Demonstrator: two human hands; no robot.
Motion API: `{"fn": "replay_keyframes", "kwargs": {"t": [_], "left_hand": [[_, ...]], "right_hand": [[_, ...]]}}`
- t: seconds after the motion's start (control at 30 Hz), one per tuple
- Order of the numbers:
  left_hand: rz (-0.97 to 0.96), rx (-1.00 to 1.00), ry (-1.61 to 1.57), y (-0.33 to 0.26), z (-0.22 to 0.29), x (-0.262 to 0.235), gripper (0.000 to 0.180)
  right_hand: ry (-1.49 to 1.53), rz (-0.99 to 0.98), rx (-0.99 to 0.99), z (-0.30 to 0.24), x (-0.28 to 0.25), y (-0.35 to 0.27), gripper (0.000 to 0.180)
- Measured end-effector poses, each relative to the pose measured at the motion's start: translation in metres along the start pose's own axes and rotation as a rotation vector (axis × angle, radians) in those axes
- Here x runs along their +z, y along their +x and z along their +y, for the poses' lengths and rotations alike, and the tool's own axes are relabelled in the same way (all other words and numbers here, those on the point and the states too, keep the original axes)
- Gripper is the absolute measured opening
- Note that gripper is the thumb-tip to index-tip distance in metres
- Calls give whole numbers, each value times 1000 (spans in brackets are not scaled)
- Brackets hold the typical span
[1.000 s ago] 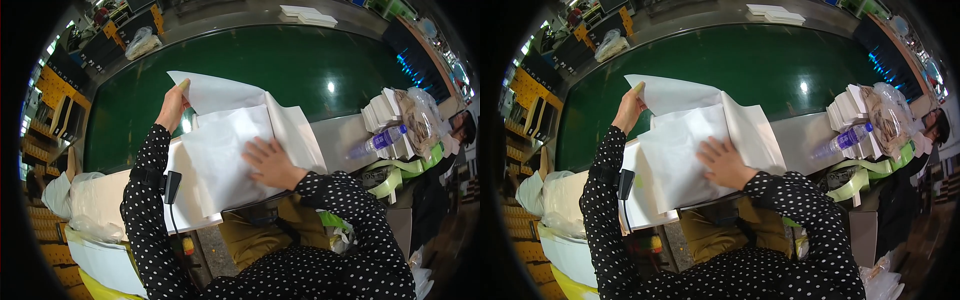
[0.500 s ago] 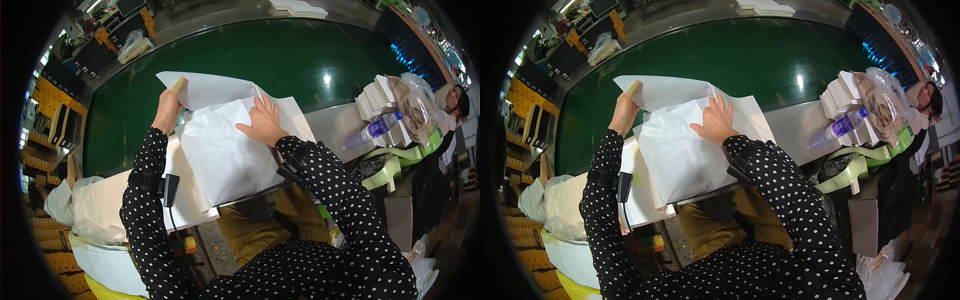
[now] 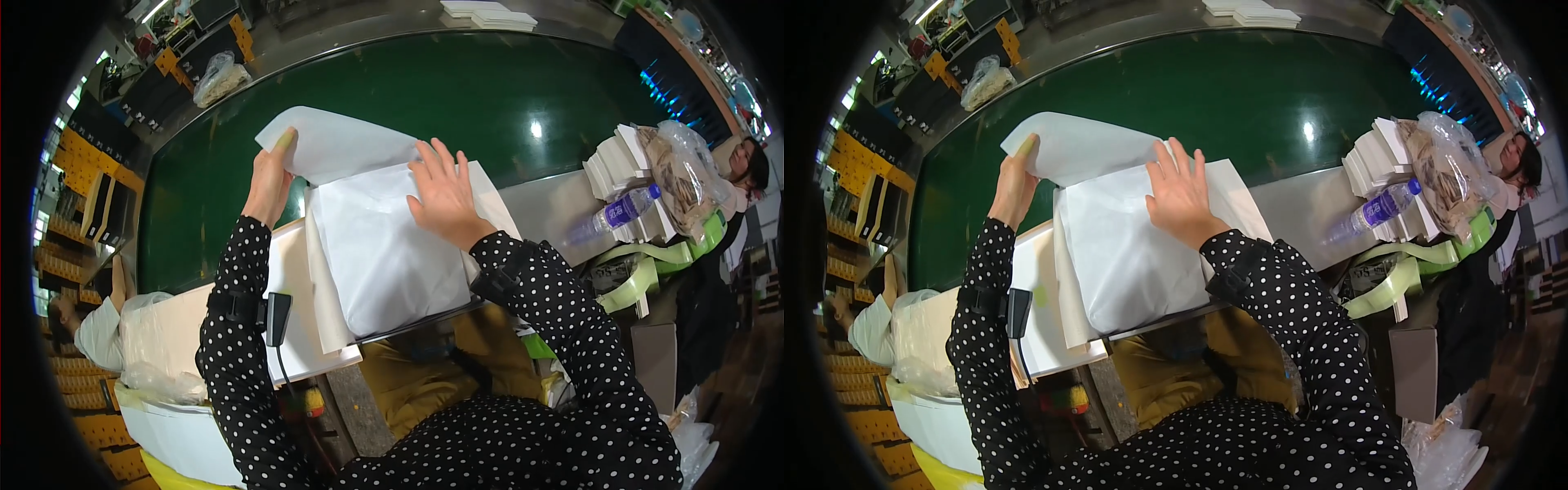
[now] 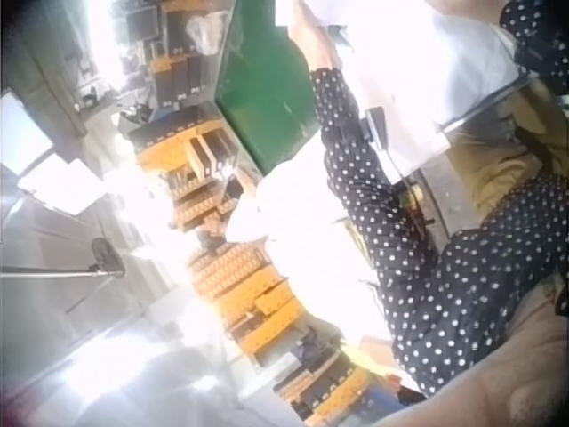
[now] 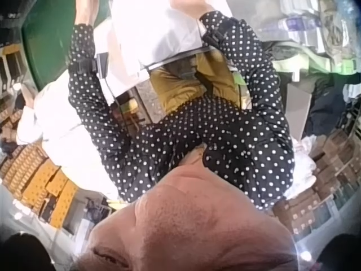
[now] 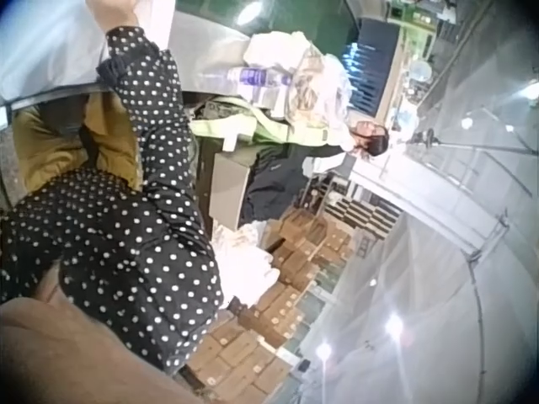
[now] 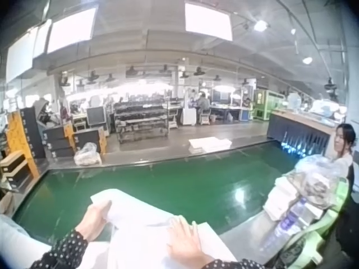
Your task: The recorder takes a pair of shoes from a conveyor belt and packs them into a shoe box with wrapping paper.
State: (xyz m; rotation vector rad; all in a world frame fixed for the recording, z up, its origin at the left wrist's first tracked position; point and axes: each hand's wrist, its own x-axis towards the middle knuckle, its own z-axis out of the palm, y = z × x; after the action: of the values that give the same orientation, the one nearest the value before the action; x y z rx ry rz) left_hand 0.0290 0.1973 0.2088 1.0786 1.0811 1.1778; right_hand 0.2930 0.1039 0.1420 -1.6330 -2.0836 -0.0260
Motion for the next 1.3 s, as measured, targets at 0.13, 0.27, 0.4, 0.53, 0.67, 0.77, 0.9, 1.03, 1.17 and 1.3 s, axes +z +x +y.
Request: {"fn": "replay_keyframes", "kwargs": {"t": [0.13, 0.27, 0.4, 0.53, 0.67, 0.77, 0.9, 1.03, 1.17, 1.3], "left_hand": [[-40, -6, 20, -6, 9, 5, 39], [-123, -35, 183, -2, 9, -3, 40], [-180, -21, 149, -8, 20, 10, 40], [-140, -37, 71, 1, 19, 5, 40], [-111, -49, -48, 20, 10, -17, 40], [-92, -20, -47, 9, 17, -2, 32], [-165, -5, 109, -20, 24, -6, 31], [-442, 137, 493, -68, 31, 0, 25], [-692, 36, 727, -107, 12, -2, 29], [-468, 66, 772, -110, 3, -15, 37]], "right_hand": [[158, -31, 126, 27, 12, 43, 69], [600, -319, 383, 70, 20, 99, 87], [751, -557, 392, 77, 13, 114, 94], [864, -548, 426, 75, 8, 114, 92], [1014, -569, 408, 70, -1, 107, 89], [979, -493, 408, 71, -3, 96, 86], [1021, -337, 260, 67, -8, 77, 70], [688, -48, 58, 60, -17, 26, 47], [501, -8, -179, 71, -8, -25, 36], [367, -139, -313, 64, -25, -33, 33]]}}
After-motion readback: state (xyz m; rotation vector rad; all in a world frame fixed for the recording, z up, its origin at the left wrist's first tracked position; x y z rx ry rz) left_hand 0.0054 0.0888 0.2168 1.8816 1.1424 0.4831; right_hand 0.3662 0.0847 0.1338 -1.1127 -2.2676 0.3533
